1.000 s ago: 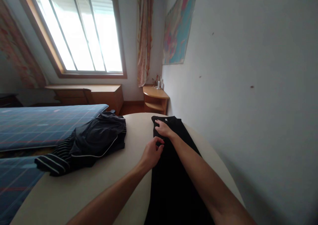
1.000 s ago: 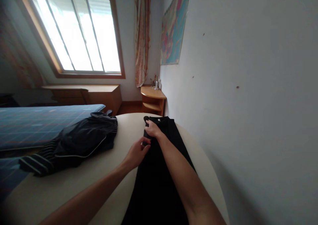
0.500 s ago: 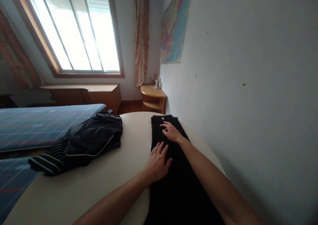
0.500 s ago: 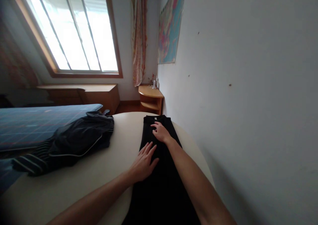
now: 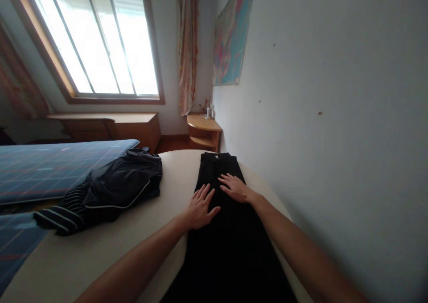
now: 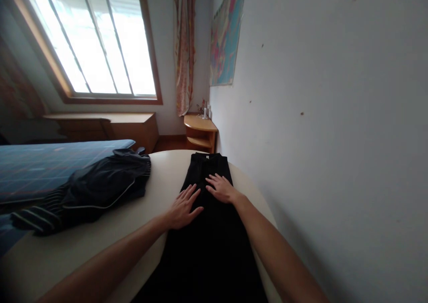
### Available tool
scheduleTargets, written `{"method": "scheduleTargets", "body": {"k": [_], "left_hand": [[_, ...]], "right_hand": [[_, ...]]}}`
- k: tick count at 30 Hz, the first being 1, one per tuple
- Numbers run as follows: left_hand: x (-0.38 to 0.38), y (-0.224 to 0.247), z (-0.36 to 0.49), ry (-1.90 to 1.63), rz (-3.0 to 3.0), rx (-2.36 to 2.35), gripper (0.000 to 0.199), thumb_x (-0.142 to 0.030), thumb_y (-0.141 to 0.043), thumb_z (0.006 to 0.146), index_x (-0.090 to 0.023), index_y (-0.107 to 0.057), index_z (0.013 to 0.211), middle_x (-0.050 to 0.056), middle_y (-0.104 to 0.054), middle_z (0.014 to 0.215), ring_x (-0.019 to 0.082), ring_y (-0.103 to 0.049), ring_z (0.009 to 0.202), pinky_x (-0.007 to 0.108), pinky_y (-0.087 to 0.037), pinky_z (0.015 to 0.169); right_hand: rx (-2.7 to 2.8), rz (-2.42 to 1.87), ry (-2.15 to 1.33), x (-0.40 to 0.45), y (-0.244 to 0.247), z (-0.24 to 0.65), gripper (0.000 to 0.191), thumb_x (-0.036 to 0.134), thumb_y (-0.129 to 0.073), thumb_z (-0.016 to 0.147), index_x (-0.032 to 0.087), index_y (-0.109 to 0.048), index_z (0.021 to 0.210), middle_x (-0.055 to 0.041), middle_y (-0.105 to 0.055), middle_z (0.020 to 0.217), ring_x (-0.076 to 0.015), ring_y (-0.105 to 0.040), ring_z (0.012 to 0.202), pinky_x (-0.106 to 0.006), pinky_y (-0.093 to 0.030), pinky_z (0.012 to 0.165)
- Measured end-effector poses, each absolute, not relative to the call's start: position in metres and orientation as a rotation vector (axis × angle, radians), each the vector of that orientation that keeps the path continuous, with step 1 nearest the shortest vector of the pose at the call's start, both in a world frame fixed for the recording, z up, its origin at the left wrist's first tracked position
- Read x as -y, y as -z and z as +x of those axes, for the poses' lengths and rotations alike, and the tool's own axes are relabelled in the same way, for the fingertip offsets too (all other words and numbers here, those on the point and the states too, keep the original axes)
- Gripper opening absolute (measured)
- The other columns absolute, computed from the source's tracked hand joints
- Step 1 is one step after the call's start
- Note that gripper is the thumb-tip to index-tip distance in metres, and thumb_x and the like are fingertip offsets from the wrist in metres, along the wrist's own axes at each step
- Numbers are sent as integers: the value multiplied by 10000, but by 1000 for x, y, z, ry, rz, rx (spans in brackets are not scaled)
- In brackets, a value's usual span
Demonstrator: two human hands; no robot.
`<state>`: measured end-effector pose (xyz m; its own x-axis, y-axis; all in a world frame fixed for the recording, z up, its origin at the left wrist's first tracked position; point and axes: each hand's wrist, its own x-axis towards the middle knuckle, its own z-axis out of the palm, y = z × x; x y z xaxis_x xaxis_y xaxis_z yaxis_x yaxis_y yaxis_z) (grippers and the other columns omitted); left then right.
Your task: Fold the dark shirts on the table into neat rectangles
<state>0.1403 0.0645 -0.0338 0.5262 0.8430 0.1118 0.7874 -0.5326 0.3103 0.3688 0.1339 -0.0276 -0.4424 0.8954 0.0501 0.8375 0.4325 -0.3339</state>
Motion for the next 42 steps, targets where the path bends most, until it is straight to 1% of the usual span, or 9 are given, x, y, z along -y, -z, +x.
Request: {"method": "scheduleTargets", "body": {"k": [8,14,18,20,22,25,32,37,42], "left_hand": [[-107,28,107,-325,2594,-1211,736,-598,-407,963,-166,-298,1549,142,-153,1642,268,-86,1521,441,-156,1213],[-91,23,104,-336,2553,-1258,717,-611,-389,968,-155,-367,1521,140,-158,1644,291,-88,1521,456,-160,1214],[-53,7,92,-221,2512,-1244,655,-584,-392,971,-170,-447,1476,133,-205,1638,310,-188,1504,465,-207,1203],[-31,-4,83,-174,2494,-1216,638,-535,-483,941,-165,-465,1461,139,-249,1623,311,-258,1481,447,-251,1192],[-11,-14,72,-164,2467,-1208,596,-463,-564,901,-165,-514,1415,147,-352,1571,307,-364,1425,426,-313,1163],[15,-24,56,-180,2420,-1239,550,-374,-609,862,-216,-539,1384,117,-531,1420,296,-496,1302,425,-386,1102],[46,-26,27,-111,2230,-1345,662,-324,-603,851,-261,-397,1477,104,-635,1315,300,-599,1187,411,-424,1014],[56,-34,26,-150,2215,-1238,588,-279,-614,822,-323,-474,1392,42,-687,1124,254,-646,1010,333,-457,889],[64,-51,40,-179,2207,-1120,314,-278,-594,856,-328,-645,1162,2,-693,1076,214,-638,983,299,-447,868]], "right_hand": [[2376,-1540,-270,-152,36,344,572,539,-382,992,271,-434,1495,-66,-338,1591,-293,-212,1498,-539,-124,1205],[2388,-1480,-233,-163,37,343,536,517,-396,996,282,-465,1472,-61,-380,1573,-269,-247,1488,-520,-145,1203],[2336,-1441,-135,-157,33,342,439,435,-419,1002,247,-586,1362,-85,-505,1485,-253,-355,1434,-511,-180,1192],[2321,-1392,-68,-151,30,342,363,375,-461,987,234,-658,1257,-87,-576,1406,-245,-440,1366,-500,-207,1182],[2322,-1341,-46,-145,27,341,319,312,-518,953,234,-674,1220,-84,-619,1345,-243,-485,1317,-498,-226,1174],[2335,-1277,-96,-138,24,339,385,233,-571,901,246,-631,1281,-73,-668,1264,-244,-505,1293,-498,-254,1163],[2285,-1217,-197,-129,28,331,292,156,-569,873,246,-701,1118,-46,-715,1162,-243,-533,1273,-438,-362,1120],[2241,-1238,-238,-128,31,329,207,176,-564,894,252,-731,990,-32,-741,1080,-238,-546,1266,-427,-392,1105],[2228,-1256,-225,-129,30,329,252,110,-551,839,235,-758,911,-37,-738,1135,-226,-551,1266,-431,-397,1113]]}}
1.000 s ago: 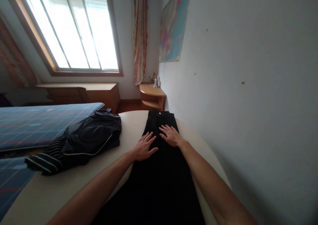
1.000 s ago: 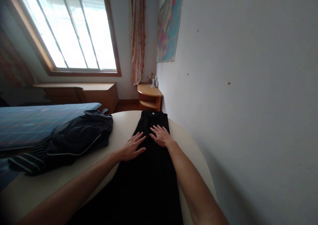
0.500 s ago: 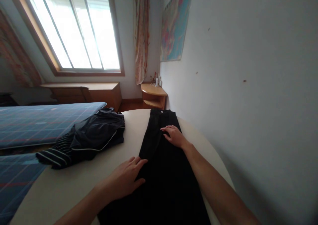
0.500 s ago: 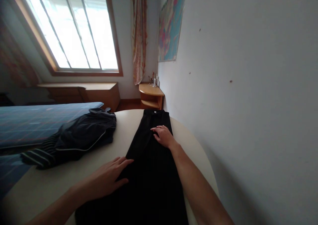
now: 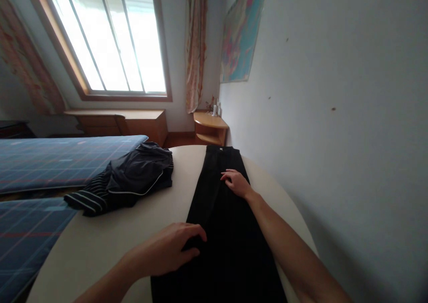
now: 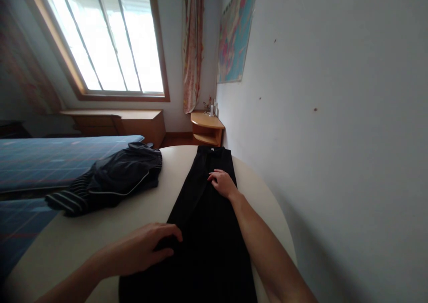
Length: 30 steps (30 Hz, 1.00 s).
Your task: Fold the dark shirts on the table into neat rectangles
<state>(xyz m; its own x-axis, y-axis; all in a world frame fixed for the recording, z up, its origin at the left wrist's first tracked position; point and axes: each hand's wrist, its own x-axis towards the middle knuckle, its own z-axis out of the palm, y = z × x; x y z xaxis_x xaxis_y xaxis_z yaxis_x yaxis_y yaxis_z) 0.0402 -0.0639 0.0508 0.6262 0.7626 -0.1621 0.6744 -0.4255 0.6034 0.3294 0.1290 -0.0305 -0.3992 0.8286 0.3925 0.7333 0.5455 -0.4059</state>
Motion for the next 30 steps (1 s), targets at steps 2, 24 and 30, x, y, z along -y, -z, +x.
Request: {"method": "scheduleTargets", "body": {"k": [2,24,30], "left_hand": [[66,-51,44,-173,2198,-1096,277,-261,-599,847,-311,-675,1109,3,-699,1084,215,-642,991,299,-449,877],[79,-40,74,-299,2030,-1113,338,-233,-609,826,-297,-671,1152,-4,-673,1039,157,-596,841,254,-457,781],[95,-33,92,-160,1975,-1026,497,-131,-659,721,-290,-646,1192,4,-633,1185,149,-615,823,241,-475,723]], "right_hand": [[2231,-1269,-228,-130,30,332,272,97,-549,815,237,-768,896,-32,-735,1153,-226,-551,1272,-446,-386,1126],[2317,-1180,-115,-132,34,342,415,241,-489,909,157,-667,1275,-89,-584,1404,-237,-498,1334,-431,-346,1172],[2288,-1218,-170,-135,40,346,355,286,-503,940,180,-708,1210,-77,-641,1333,-253,-521,1313,-457,-369,1152]]}}
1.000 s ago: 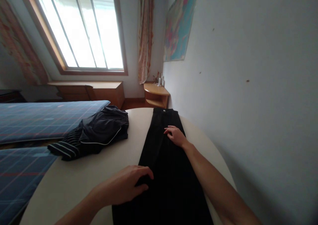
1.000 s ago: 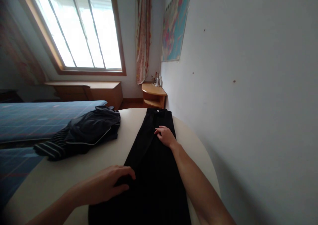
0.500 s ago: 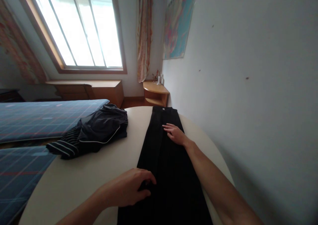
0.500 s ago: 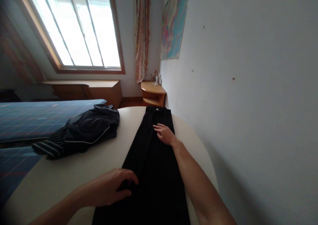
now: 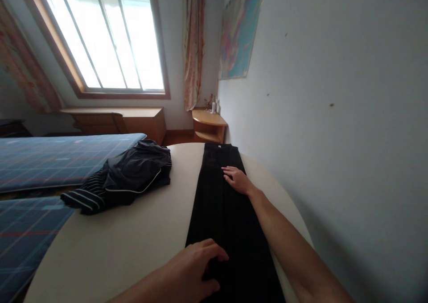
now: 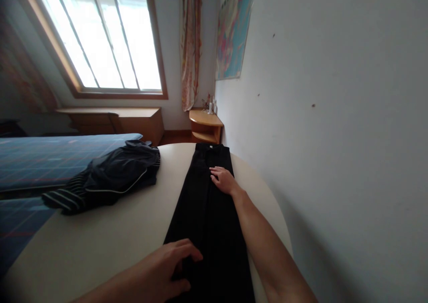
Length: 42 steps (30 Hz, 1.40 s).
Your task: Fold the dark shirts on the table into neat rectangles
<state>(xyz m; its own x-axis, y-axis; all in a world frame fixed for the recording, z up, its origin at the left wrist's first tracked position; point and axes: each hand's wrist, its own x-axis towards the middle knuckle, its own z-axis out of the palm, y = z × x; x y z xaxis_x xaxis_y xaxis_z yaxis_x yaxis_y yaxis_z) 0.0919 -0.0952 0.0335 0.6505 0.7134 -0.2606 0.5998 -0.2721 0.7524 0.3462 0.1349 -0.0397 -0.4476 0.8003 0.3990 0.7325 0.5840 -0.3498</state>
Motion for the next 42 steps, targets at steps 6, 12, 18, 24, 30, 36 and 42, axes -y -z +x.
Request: {"method": "scheduleTargets", "body": {"k": [6,12,18,24,30,36,42], "left_hand": [[99,-38,93,-59,2067,-817,548,-144,-746,697,-291,-641,1215,4,-656,1128,143,-645,809,218,-503,705],[93,-28,91,-133,2254,-543,341,-159,-649,850,-256,-669,1176,33,-698,1118,171,-690,891,241,-538,782],[88,-13,92,-186,2650,-443,82,-209,-664,894,-254,-686,960,-17,-677,1156,163,-644,993,257,-492,854],[90,-6,95,-270,2776,-397,61,-313,-579,985,-263,-614,977,-63,-678,1102,127,-618,986,261,-437,824],[90,-1,97,-311,2780,-399,49,-322,-597,974,-282,-616,996,-64,-626,1227,131,-603,1057,273,-418,863],[89,1,92,-337,2777,-446,69,-276,-626,948,-287,-613,1015,-66,-620,1233,130,-595,1066,272,-421,882],[89,3,94,-379,2798,-379,78,-252,-560,990,-293,-609,1034,-74,-649,1205,110,-600,1052,255,-430,906]], "right_hand": [[2249,-1169,-115,-134,37,345,328,265,-502,945,178,-732,1162,-88,-680,1270,-252,-578,1249,-454,-408,1125],[2247,-1183,-140,-136,41,346,321,256,-509,943,195,-727,1170,-83,-668,1291,-239,-578,1250,-439,-418,1119],[2250,-1183,-162,-135,40,346,340,230,-494,939,161,-714,1190,-97,-656,1309,-236,-574,1253,-424,-415,1123],[2225,-1187,-158,-132,36,346,351,218,-493,929,186,-708,1205,-88,-652,1315,-231,-576,1251,-427,-422,1118],[2245,-1223,-157,-134,38,347,352,222,-491,930,170,-707,1204,-88,-651,1317,-236,-576,1249,-423,-425,1114],[2246,-1219,-152,-134,38,347,371,220,-478,934,156,-692,1229,-91,-635,1341,-231,-570,1259,-408,-414,1126],[2212,-1238,-160,-133,37,347,352,226,-491,931,171,-705,1204,-87,-648,1322,-225,-580,1243,-401,-419,1116]]}}
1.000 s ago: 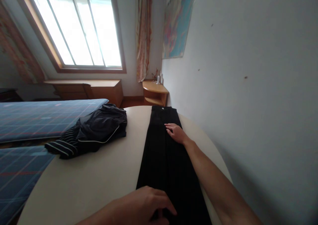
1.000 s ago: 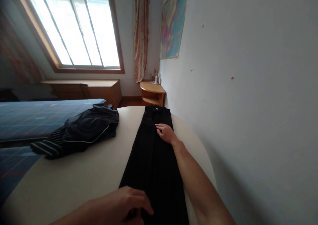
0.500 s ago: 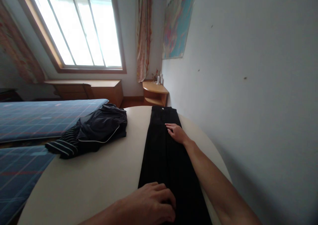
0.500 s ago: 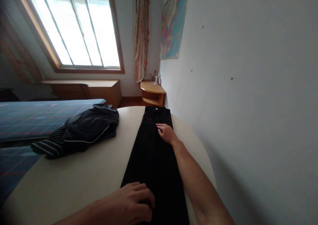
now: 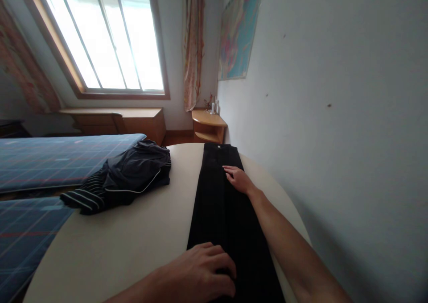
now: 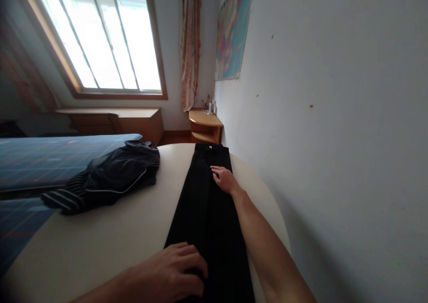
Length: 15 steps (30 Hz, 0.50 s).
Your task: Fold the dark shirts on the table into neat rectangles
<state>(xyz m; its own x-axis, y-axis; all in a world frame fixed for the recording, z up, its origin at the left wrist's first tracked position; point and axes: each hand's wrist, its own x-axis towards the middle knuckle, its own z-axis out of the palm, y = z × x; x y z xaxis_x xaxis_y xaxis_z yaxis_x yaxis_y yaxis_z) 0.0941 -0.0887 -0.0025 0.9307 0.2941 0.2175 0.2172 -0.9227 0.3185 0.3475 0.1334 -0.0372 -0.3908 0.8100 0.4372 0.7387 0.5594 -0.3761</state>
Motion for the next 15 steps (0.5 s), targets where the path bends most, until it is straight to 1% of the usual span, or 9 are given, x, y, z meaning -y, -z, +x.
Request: {"method": "scheduleTargets", "body": {"k": [2,4,5,7,8,9,10,12,15], "left_hand": [[89,1,95,-357,2798,-372,95,-283,-558,992,-297,-616,1066,-60,-638,1256,119,-598,1084,261,-438,951],[88,-1,94,-323,2774,-414,222,-327,-593,968,-303,-598,1189,-21,-585,1371,172,-550,1221,315,-415,1054],[87,-2,94,-296,2755,-463,357,-347,-630,938,-304,-559,1285,8,-519,1458,225,-483,1321,379,-379,1115],[86,-5,93,-226,2704,-587,681,-367,-710,856,-295,-413,1465,69,-322,1602,343,-276,1466,535,-272,1182],[85,-6,92,-182,2677,-637,802,-370,-737,822,-294,-343,1516,91,-226,1637,384,-185,1491,595,-226,1183],[85,-7,92,-141,2650,-669,875,-370,-751,801,-298,-294,1543,103,-162,1649,408,-128,1496,635,-197,1176],[84,-8,91,-108,2623,-683,904,-371,-756,794,-305,-271,1555,109,-129,1652,419,-104,1495,654,-186,1168],[85,-12,91,-55,2582,-683,888,-384,-755,796,-325,-290,1551,113,-110,1652,432,-96,1488,672,-193,1154],[88,-21,89,18,2546,-661,828,-362,-758,799,-346,-359,1524,128,-132,1648,453,-130,1475,683,-242,1128]], "right_hand": [[2217,-1257,-175,-134,37,348,331,237,-498,932,174,-721,1169,-90,-666,1294,-228,-589,1228,-405,-425,1106],[2206,-1277,-179,-133,36,348,309,241,-500,936,180,-733,1129,-92,-688,1253,-228,-599,1208,-405,-431,1094],[2187,-1287,-173,-132,35,348,305,243,-500,938,181,-729,1129,-96,-692,1240,-228,-602,1201,-404,-433,1088],[2145,-1297,-160,-130,34,349,321,263,-506,944,182,-692,1193,-102,-682,1251,-227,-597,1202,-405,-435,1079],[2142,-1293,-161,-129,33,348,350,282,-509,949,185,-658,1250,-105,-668,1273,-227,-590,1210,-406,-435,1077],[2156,-1286,-167,-128,32,348,385,307,-515,953,188,-621,1303,-107,-652,1300,-228,-581,1223,-408,-433,1077],[2183,-1279,-171,-127,31,348,414,335,-524,953,194,-596,1335,-108,-638,1323,-231,-571,1238,-411,-427,1081],[2248,-1288,-166,-125,29,346,439,391,-551,941,205,-599,1336,-107,-632,1333,-243,-561,1249,-418,-420,1081],[2295,-1341,-135,-121,21,343,390,425,-592,907,220,-677,1229,-97,-685,1234,-253,-603,1167,-407,-448,1029]]}}
